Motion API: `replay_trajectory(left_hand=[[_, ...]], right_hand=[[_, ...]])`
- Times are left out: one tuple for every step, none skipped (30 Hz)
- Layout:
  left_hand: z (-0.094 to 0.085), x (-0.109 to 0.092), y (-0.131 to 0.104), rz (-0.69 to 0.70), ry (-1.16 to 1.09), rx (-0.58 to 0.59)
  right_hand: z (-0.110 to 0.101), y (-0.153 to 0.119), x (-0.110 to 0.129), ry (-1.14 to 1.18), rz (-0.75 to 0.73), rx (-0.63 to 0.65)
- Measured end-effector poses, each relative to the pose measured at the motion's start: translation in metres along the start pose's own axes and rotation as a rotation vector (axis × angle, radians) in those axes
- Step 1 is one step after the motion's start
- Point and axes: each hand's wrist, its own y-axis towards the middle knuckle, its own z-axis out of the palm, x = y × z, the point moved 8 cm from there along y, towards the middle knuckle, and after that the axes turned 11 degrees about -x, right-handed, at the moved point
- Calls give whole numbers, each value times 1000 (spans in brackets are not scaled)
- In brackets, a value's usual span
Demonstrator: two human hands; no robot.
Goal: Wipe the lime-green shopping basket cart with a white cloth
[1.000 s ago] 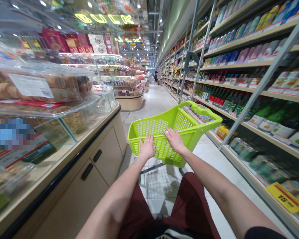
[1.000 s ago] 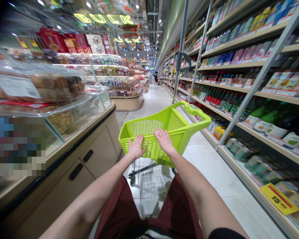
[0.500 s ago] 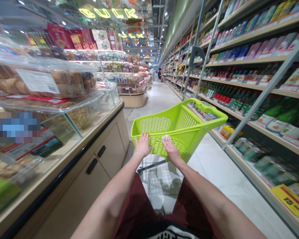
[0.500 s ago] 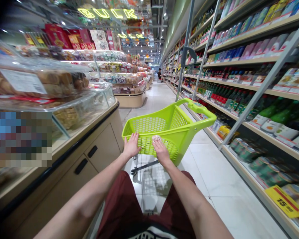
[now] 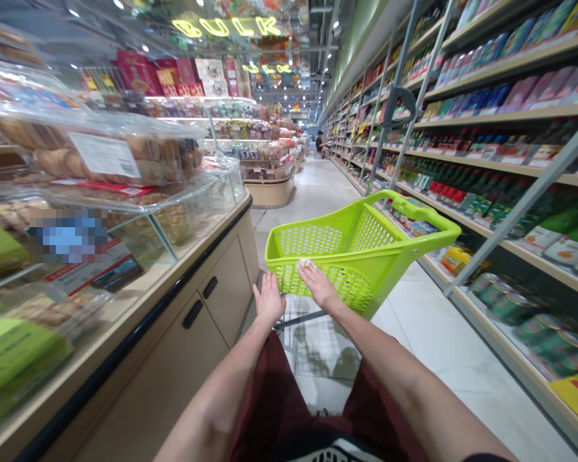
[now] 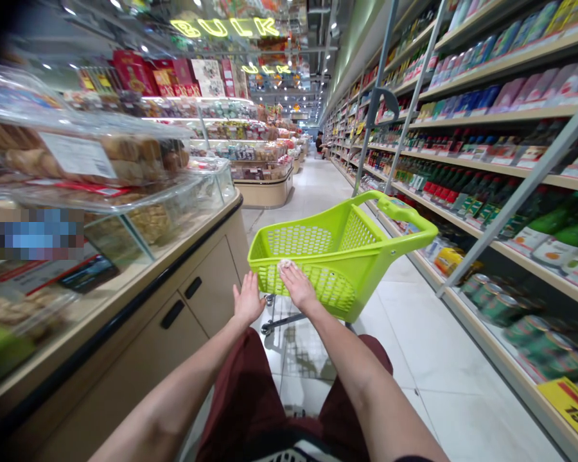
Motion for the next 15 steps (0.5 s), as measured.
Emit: replay_trajectory(left_hand=[[2,5,-2,1,2,11],[3,8,-3,2,4,19],[5,12,-4,0,6,26],[6,14,-4,-2,8,31],[7,16,-4,-5,8,36],[8,17,-5,-9,8,41],[10,17,-6,-13,6,45],[11,17,-7,-13,0,46],[12,16,-9,-8,-9,45],[12,15,-10,-3,-19,45],[11,13,-11,2,-32,46],[10,12,-11,5,-48,47],[7,10,-11,3,-70,52],[3,8,-10,-7,-101,64],[-2,5,-10,-16,-150,88]], right_hand=[[13,-9,1,-8,-3,60],[23,-18,2,-12,-8,97],[29,-25,4,-9,-17,109],[31,-28,7,0,-30,96],[29,-27,10,16,-49,63],[23,-22,14,35,-72,18],[16,-13,19,52,-93,-32],[8,-1,22,65,-110,-81],[2,12,25,71,-119,-117],[-2,24,28,69,-117,-132],[-2,34,29,64,-110,-126],[1,41,30,55,-96,-97],[7,43,30,45,-78,-48],[15,41,29,37,-57,14],[25,34,27,30,-32,80]])
